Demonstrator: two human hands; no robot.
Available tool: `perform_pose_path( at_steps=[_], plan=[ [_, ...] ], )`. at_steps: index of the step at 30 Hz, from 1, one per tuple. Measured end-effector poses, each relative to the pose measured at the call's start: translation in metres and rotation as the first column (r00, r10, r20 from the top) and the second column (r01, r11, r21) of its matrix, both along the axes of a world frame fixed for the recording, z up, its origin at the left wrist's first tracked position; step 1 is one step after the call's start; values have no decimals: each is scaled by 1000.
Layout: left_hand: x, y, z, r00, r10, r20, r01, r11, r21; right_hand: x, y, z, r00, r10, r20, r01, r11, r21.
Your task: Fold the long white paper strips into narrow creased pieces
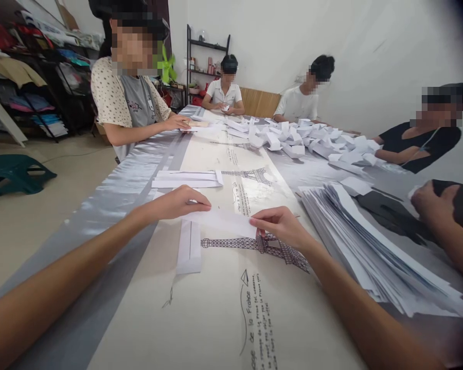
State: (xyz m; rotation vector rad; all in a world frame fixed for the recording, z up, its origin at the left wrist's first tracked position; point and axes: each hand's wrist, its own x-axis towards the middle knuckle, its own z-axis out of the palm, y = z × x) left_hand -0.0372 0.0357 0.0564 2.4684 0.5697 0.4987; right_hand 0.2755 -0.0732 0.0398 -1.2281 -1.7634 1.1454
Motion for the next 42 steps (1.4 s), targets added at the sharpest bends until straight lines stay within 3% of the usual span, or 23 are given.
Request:
perform_pose_path(
  at_steps=[8, 12, 14, 17, 20, 22, 27, 30, 33, 37, 42],
  plan=[
    [-2, 5, -10, 1000, 7, 15, -7, 1000, -18, 2, 2, -7, 997, -68, 21, 66, 996, 65],
    [-1, 3, -7, 1000, -20, -2, 20, 986, 168, 2, 1, -6, 996, -83, 15, 81, 993, 90],
    [1, -1, -3, 1000, -31, -3, 30, 932, 362, 2, 0, -3, 996, -87, 2, 86, 985, 151],
    [6, -9, 0, 1000, -4, -8, 8, 772, 636, 5, 0, 3, 996, -89, 11, 80, 942, 326],
    [11, -17, -5, 997, 67, -45, -6, 615, 789, 12, 0, 7, 993, -18, 115, -30, 914, 406],
    [15, -23, -15, 992, 89, -94, 27, 568, 823, 14, 1, 6, 984, 29, 176, -94, 922, 375],
    [23, -31, -35, 978, 88, -190, 107, 568, 816, 2, 4, -12, 943, -82, 323, -38, 937, 347],
    [25, -33, -38, 978, 75, -193, 120, 553, 825, -8, 3, -25, 891, -172, 421, -3, 924, 382],
    [25, -34, -38, 989, -2, -148, 124, 550, 826, -14, 0, -30, 889, -163, 427, -19, 920, 391],
    [26, -35, -39, 998, -55, -43, 67, 604, 795, -16, -1, -28, 924, -138, 356, 12, 942, 335],
    [29, -33, -47, 999, 50, -12, -27, 708, 706, -19, -1, -27, 947, -191, 260, 134, 966, 221]
  ],
)
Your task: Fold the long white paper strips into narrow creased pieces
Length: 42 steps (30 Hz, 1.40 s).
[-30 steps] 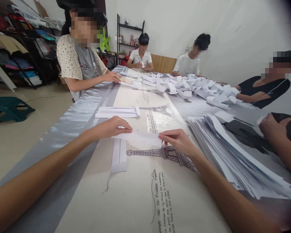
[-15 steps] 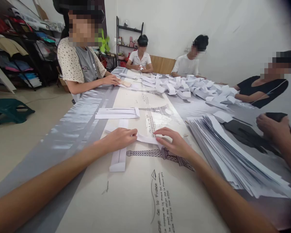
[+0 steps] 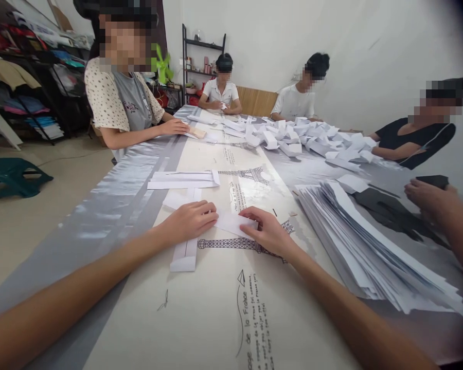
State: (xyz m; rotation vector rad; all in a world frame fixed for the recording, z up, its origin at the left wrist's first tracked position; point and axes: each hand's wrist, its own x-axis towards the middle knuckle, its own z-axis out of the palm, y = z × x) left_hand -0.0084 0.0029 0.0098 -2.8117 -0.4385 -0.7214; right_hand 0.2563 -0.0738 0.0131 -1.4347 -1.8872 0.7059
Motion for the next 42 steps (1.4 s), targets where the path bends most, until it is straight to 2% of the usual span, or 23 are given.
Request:
perform_pose_path(
  at_steps=[2, 5, 11, 20, 24, 28, 31, 35, 37, 42],
  plan=[
    [0, 1, -4, 1000, 19, 3, -19, 997, -77, -1, -1, 0, 1000, -16, -3, 16, 1000, -21],
    [0, 3, -8, 999, 28, 31, -23, 987, -162, 0, -2, -1, 999, 6, 47, -7, 1000, 17],
    [0, 6, -8, 995, 60, 82, -46, 986, -163, 7, -2, 5, 969, 173, 174, -187, 980, 66],
    [-5, 4, -2, 987, -158, -41, 156, 987, -44, 17, -6, 26, 897, 393, 205, -410, 911, 48],
    [-4, 0, 3, 984, -168, -60, 168, 986, -3, 12, -6, 22, 911, 359, 204, -377, 925, 55],
    [-1, -6, 7, 985, -112, -134, 118, 992, 41, 7, -6, 13, 939, 299, 171, -309, 950, 38],
    [0, -8, 10, 984, -93, -152, 93, 996, -5, 7, -7, 13, 936, 308, 170, -310, 950, -15],
    [-10, 5, 20, 963, -204, -173, 178, 972, -154, 11, -9, 22, 920, 347, 184, -342, 938, -55],
    [-22, 18, 26, 963, -210, -168, 171, 960, -219, 12, -10, 25, 905, 370, 208, -368, 928, -53],
    [-48, 48, 31, 976, -141, -163, 111, 977, -182, 12, -12, 27, 886, 381, 262, -387, 922, -32]
  ],
)
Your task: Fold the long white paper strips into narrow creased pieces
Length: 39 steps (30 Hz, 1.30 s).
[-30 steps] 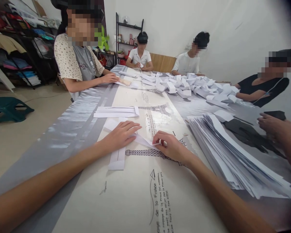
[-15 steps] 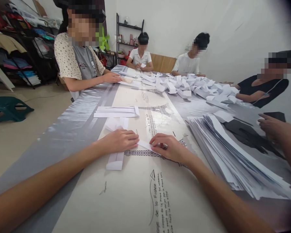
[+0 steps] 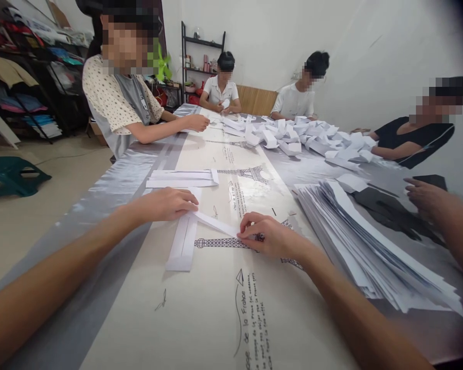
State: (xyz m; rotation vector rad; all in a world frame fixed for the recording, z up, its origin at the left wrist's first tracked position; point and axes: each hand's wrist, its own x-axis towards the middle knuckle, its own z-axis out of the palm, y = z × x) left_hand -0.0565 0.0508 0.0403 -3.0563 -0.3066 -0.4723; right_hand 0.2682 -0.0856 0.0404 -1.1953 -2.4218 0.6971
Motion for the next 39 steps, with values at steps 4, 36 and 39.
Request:
perform_pose_path(
  at_steps=[4, 36, 39],
  plan=[
    [-3, 3, -2, 1000, 18, 19, -19, 998, 61, 5, 1, -2, 999, -10, -33, 9, 999, -39],
    [53, -54, -29, 959, 232, 163, -111, 837, -535, -25, 8, -29, 939, -262, -224, 259, 965, -43],
    [57, -57, -29, 949, 267, 167, -144, 840, -522, -24, 9, -31, 919, -269, -288, 255, 963, -87]
  ],
)
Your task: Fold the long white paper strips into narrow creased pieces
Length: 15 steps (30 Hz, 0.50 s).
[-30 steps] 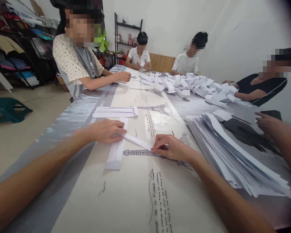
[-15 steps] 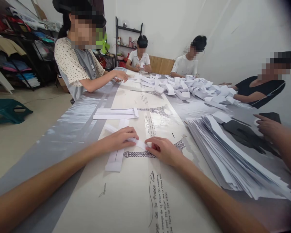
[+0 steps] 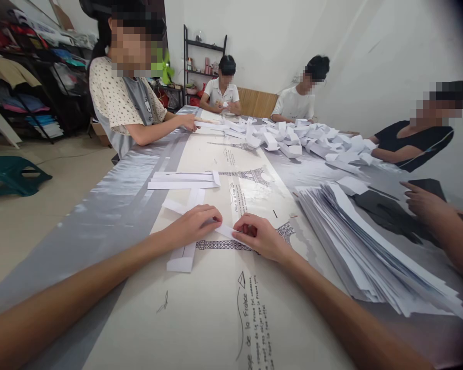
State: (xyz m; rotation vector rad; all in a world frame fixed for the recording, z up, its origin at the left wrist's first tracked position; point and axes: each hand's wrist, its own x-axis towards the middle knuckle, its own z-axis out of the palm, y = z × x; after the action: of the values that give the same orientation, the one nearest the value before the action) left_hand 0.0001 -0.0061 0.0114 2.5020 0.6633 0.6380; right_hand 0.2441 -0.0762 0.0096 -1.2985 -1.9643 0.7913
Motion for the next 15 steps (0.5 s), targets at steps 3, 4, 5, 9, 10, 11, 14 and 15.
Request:
perform_pose_path(
  at_steps=[3, 4, 5, 9, 10, 11, 14, 15],
  plan=[
    [0, 1, -2, 1000, -9, -25, 9, 1000, -5, 0, 1, -1, 999, -5, -52, 4, 1000, -31],
    [0, 2, -3, 999, -13, -37, 13, 1000, -7, 1, 1, -1, 998, -10, -58, 8, 999, -32],
    [-1, 3, -4, 999, -18, -48, 18, 1000, -9, 0, 1, -1, 998, -16, -57, 14, 999, -29],
    [-1, 3, -3, 994, -45, -100, 42, 999, -30, 0, -2, 2, 1000, -16, -19, 16, 1000, -13],
    [-1, 2, -2, 993, -55, -109, 52, 998, -29, 0, -3, 4, 1000, -15, -13, 15, 1000, -11],
    [0, 0, 0, 992, -63, -110, 61, 998, -20, -1, -4, 5, 1000, -14, -10, 14, 1000, -12],
    [1, -5, 6, 995, -65, -77, 67, 997, 25, -1, -4, 7, 999, -22, -44, 21, 999, -29],
    [2, -6, 8, 996, -56, -70, 58, 998, 26, -1, -4, 7, 998, -22, -65, 19, 999, -43]
  ],
)
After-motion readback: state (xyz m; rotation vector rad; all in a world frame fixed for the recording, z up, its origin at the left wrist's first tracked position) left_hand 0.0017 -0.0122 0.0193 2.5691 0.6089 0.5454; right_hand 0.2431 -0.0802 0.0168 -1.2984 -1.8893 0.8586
